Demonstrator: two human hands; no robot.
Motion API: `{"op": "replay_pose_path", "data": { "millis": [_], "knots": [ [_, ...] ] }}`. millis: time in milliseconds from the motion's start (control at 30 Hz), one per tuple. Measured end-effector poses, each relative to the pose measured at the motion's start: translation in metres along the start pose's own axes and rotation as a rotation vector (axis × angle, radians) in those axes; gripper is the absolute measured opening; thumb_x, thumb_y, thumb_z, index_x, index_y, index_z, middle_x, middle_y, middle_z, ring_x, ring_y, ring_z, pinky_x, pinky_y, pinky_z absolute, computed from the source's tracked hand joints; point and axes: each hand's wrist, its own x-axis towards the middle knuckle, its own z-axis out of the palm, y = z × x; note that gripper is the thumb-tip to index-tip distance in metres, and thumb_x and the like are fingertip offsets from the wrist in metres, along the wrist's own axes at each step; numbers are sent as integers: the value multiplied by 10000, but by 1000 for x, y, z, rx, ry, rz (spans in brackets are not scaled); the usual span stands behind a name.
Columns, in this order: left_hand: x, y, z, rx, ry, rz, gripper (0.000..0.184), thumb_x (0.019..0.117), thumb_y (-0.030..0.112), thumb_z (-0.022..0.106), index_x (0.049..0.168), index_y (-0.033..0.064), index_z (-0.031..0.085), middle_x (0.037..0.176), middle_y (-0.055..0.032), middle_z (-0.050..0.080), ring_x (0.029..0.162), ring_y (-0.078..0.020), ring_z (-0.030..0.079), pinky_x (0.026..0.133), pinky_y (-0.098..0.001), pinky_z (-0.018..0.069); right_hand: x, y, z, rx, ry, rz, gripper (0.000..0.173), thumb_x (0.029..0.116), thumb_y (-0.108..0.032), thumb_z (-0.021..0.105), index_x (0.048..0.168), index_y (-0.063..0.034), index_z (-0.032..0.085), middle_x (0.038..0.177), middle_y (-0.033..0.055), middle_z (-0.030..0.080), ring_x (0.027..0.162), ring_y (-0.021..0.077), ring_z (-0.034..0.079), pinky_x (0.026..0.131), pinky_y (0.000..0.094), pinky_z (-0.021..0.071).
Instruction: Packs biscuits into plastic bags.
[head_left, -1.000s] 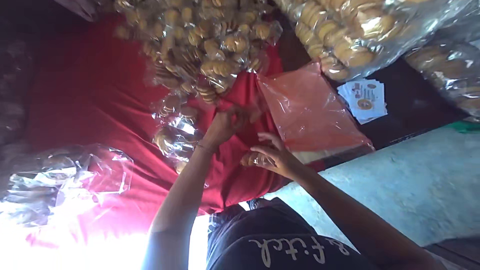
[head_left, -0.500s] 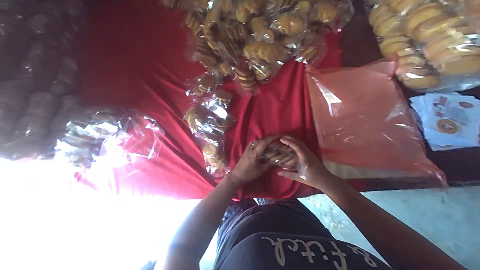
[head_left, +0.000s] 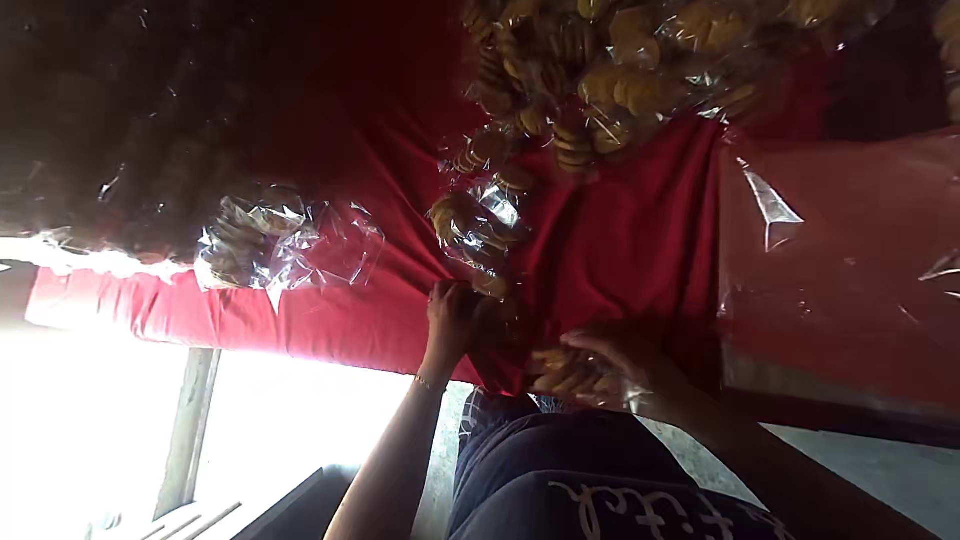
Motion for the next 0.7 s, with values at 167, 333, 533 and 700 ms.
{"op": "replay_pose_path", "data": {
  "millis": [167,333,533,700],
  "knots": [
    [2,42,23,-214,-289,409,219,901,48,638,1074,-86,643,911,-128,693,833,-121,672,800,-267,554,1,9,3,-39,-146,-131,411,882,-214,736,1253,-55,656,1275,128,678,1248,229,609,1106,345,436],
    [19,60,49,-126,-549,577,312,984,136,616,1264,16,684,1155,-145,728,1097,-248,685,1018,-436,508,-19,2,8,-149,-4,-92,415,933,-271,721,1303,-114,620,1288,132,631,1236,228,581,1083,326,451],
    [15,62,64,-184,-537,737,200,970,98,624,1107,70,768,1063,-72,760,1075,-217,680,1020,-414,480,-32,-3,8,-361,242,34,427,885,-534,710,1268,-367,624,1420,58,472,1384,215,405,1150,386,338],
    [18,59,42,-411,-595,745,304,1058,137,471,1094,-12,734,1186,-141,709,1220,-215,609,1119,-389,412,-16,-3,2,-1,125,70,468,817,-421,817,1187,-175,669,1550,195,383,1417,163,432,1137,277,425]
  ]
}}
